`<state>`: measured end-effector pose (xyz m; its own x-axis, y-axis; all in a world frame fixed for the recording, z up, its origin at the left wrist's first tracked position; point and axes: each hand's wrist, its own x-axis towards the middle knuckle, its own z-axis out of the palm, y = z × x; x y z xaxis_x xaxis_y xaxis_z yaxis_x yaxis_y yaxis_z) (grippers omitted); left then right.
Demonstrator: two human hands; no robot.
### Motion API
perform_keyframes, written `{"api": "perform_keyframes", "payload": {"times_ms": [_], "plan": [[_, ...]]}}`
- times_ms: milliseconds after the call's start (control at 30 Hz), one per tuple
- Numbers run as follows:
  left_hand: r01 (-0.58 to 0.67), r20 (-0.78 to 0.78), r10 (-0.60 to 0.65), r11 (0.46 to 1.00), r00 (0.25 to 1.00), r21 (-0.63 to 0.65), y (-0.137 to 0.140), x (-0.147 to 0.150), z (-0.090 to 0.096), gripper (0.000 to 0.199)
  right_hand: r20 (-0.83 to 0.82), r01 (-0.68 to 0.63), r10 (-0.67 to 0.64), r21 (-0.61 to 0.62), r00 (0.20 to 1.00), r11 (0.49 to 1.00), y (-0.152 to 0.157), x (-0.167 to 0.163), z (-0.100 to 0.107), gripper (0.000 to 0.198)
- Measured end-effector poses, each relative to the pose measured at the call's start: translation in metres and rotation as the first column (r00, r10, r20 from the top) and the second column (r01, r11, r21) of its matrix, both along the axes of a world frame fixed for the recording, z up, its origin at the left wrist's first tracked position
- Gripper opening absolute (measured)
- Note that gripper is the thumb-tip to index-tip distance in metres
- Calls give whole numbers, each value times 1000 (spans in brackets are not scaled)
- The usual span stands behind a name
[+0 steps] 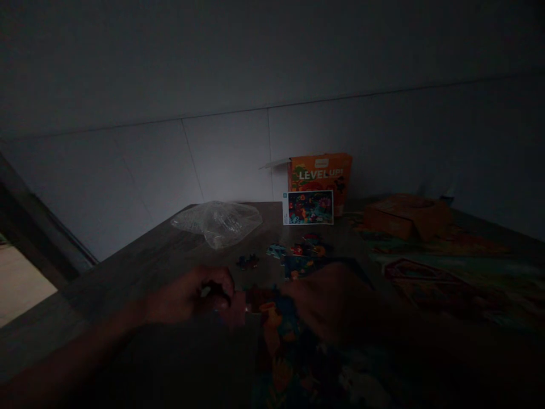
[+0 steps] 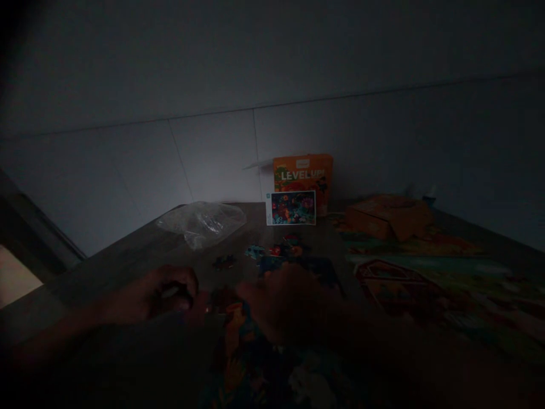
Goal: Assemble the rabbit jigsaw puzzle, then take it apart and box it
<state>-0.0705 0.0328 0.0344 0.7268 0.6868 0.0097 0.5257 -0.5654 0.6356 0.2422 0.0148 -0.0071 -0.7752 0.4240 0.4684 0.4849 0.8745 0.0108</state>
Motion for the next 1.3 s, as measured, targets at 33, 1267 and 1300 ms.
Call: {"api": "perform_keyframes", "payload": {"times_ms": [33,1267,1300], "plan": [[35,-11,-35,999,999,23,-4,5,-2,6,9,-9,9,-7,1000,1000,-1,-3,-2,17],[212,-155,-179,949,972,233,-11,20,-8,35,-101,-314,303,-126,948,941,1,-11,-7,18],[222,-148,-191,947,970,233,-13,20,-5,35,-103,-318,306,-127,946,940,1,-11,-8,17]]}}
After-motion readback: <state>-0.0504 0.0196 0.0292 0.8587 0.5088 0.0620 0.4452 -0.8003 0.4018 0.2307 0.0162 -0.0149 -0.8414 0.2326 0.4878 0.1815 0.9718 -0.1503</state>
